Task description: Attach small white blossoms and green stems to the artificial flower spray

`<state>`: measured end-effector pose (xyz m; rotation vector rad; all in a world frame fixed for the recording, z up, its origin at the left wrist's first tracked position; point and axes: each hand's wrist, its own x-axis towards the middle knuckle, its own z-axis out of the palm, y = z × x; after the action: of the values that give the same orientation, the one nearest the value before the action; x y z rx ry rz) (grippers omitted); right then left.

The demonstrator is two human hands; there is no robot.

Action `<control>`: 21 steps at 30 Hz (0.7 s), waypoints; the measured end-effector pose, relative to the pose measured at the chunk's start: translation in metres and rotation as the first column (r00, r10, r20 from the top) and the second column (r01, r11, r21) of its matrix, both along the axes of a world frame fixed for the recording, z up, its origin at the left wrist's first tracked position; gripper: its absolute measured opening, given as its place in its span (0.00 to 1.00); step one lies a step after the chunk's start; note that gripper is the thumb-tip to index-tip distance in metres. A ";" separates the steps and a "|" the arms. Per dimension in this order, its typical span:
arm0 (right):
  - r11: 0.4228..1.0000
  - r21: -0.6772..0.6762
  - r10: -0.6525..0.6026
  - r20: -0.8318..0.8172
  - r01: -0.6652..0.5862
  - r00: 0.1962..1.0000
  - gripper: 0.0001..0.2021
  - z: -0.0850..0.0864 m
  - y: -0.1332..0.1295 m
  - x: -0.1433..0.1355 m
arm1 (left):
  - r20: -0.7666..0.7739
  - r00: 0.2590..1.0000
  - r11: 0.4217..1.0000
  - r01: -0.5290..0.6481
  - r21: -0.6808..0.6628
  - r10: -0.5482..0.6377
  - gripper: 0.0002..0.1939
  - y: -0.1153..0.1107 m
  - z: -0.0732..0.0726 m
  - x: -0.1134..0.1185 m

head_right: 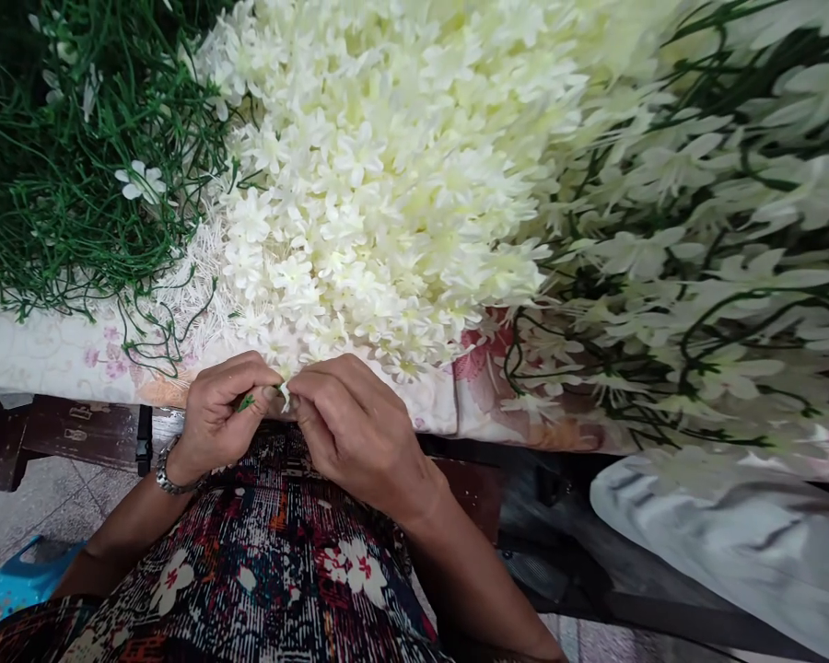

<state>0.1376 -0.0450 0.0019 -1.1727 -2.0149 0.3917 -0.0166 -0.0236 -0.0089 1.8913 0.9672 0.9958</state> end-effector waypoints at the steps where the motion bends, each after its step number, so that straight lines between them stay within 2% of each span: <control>1: 1.000 0.012 0.009 0.024 -0.009 1.000 0.10 0.001 0.000 0.001 | -0.006 1.000 1.000 0.006 -0.008 -0.006 0.06 0.000 0.000 0.000; 8: 0.998 0.053 0.039 0.110 -0.045 0.993 0.08 0.000 0.003 0.003 | 0.008 1.000 0.998 0.007 0.061 -0.007 0.07 0.000 -0.003 -0.001; 15: 0.998 0.027 0.054 0.179 -0.060 0.982 0.05 0.002 0.005 0.004 | -0.070 0.997 0.992 -0.006 0.126 0.015 0.08 0.000 -0.003 0.001; 21: 0.998 0.009 0.058 0.138 -0.060 0.989 0.05 0.000 0.004 0.002 | -0.131 0.990 0.984 -0.029 0.178 0.053 0.08 -0.002 -0.003 0.002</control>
<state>0.1392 -0.0406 0.0019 -1.1621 -2.1725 0.3345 -0.0145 -0.0251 -0.0122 2.1159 1.0286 1.0166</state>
